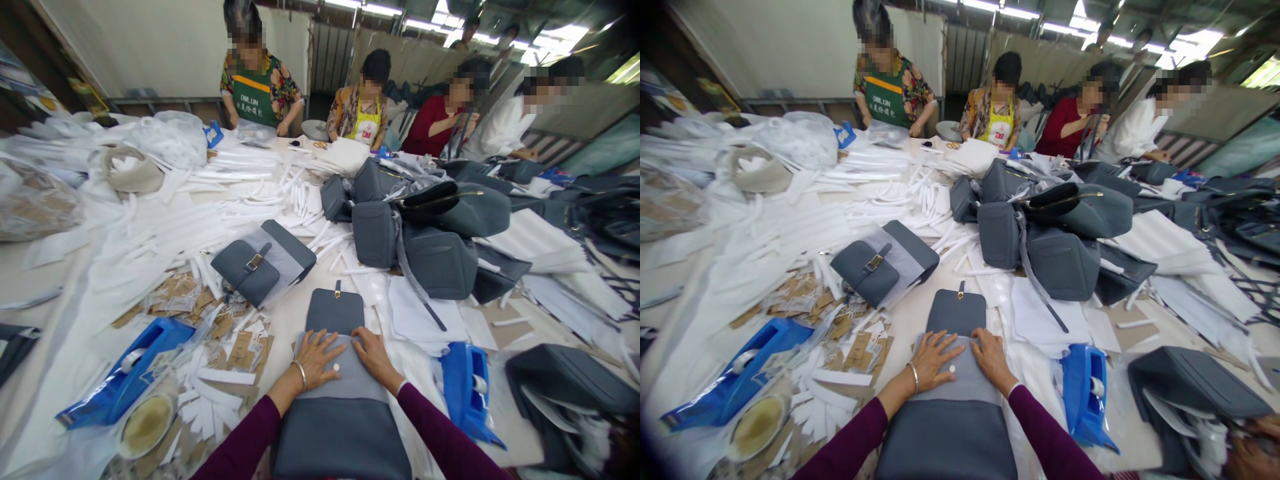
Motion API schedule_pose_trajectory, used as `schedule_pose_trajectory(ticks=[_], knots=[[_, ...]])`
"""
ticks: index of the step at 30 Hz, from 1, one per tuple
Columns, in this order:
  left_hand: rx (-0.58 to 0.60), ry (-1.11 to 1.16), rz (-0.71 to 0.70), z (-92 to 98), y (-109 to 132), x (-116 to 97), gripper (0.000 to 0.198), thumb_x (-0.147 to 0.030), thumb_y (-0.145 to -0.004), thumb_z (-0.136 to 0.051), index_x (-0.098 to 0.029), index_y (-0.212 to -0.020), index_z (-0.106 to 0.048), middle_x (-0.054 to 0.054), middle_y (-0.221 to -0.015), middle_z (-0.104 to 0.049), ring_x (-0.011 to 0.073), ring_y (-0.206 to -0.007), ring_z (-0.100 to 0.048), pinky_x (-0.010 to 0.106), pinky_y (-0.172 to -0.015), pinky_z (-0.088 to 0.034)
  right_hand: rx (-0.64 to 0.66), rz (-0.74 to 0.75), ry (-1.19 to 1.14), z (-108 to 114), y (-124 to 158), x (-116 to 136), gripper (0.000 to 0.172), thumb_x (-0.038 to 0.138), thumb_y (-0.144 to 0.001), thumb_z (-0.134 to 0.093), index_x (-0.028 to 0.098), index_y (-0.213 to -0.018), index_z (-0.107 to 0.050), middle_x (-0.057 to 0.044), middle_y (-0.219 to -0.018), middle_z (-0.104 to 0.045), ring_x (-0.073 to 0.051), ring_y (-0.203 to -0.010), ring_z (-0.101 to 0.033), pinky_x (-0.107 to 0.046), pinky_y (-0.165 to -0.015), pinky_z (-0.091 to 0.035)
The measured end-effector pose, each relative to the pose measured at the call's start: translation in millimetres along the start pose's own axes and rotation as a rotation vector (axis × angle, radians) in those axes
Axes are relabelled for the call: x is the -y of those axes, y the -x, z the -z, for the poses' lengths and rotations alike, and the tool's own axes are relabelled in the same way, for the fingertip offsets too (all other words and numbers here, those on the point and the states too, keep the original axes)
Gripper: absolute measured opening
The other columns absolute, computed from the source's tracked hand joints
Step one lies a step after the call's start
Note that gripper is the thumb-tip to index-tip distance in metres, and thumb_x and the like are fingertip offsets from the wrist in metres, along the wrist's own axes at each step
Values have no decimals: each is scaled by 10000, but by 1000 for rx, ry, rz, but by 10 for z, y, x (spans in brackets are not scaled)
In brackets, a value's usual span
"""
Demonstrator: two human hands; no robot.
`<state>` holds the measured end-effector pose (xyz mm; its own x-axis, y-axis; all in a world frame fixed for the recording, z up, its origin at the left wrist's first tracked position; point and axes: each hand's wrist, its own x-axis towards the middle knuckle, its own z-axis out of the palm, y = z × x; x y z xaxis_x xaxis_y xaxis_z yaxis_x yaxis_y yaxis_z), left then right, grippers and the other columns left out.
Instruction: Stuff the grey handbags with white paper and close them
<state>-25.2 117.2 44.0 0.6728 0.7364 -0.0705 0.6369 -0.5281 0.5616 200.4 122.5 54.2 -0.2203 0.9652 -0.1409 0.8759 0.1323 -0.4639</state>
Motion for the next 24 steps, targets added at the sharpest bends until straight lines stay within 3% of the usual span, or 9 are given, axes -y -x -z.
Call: schedule_pose_trajectory(ticks=[4,7,10,13,15,20,24], knots=[[32,15,-7,-37,28,50,714,-706,-782,-447,-476,-1419,-218,-5,-1531,-280,334,-1375,-221,612,-1076,-134,-98,-67,146,-43,-105,-61,175,271,-850,-476,209,-996,-549,-84,-971,-604,-261,-952,-556,-405,-848,-395],[22,3,-7,-53,20,66,723,-709,-779,-449,-475,-1420,-211,-1,-1529,-286,336,-1378,-224,618,-1073,-142,-175,-95,149,-38,-379,-121,421,252,-779,-555,180,-1190,-499,-149,-1100,-556,-310,-1021,-529,-421,-853,-414],[27,-1,-3,-55,20,61,728,-706,-776,-459,-471,-1421,-216,7,-1528,-288,341,-1378,-227,621,-1069,-145,-194,-206,29,-3,-729,-115,572,243,-759,-563,129,-1302,-422,-191,-1112,-550,-325,-1000,-553,-449,-863,-422],[35,-8,-8,-57,27,55,730,-709,-774,-457,-468,-1421,-221,12,-1528,-288,340,-1377,-226,611,-1073,-145,-267,-446,-176,49,-990,-53,660,299,-714,-606,68,-1301,-412,-243,-1099,-561,-345,-946,-581,-478,-813,-438],[30,-25,-13,-68,30,61,730,-719,-775,-441,-466,-1423,-219,13,-1529,-284,341,-1375,-227,604,-1075,-148,-304,-505,-342,101,-1076,1,656,344,-691,-622,64,-1259,-451,-230,-1043,-602,-322,-874,-605,-448,-746,-460],[37,-89,-46,-111,26,88,761,-759,-765,-386,-440,-1434,-214,29,-1522,-298,370,-1340,-267,627,-1033,-212,-195,-313,-486,343,-1016,224,275,370,-680,-616,157,-850,-650,-30,-704,-657,-205,-677,-606,-304,-632,-456],[-34,-111,-73,-128,54,78,732,-746,-775,-394,-429,-1422,-268,31,-1488,-361,359,-1302,-316,595,-1018,-256,-31,43,-366,547,-623,491,90,223,-667,-576,186,-726,-632,0,-718,-638,-172,-720,-580,-267,-679,-428]])
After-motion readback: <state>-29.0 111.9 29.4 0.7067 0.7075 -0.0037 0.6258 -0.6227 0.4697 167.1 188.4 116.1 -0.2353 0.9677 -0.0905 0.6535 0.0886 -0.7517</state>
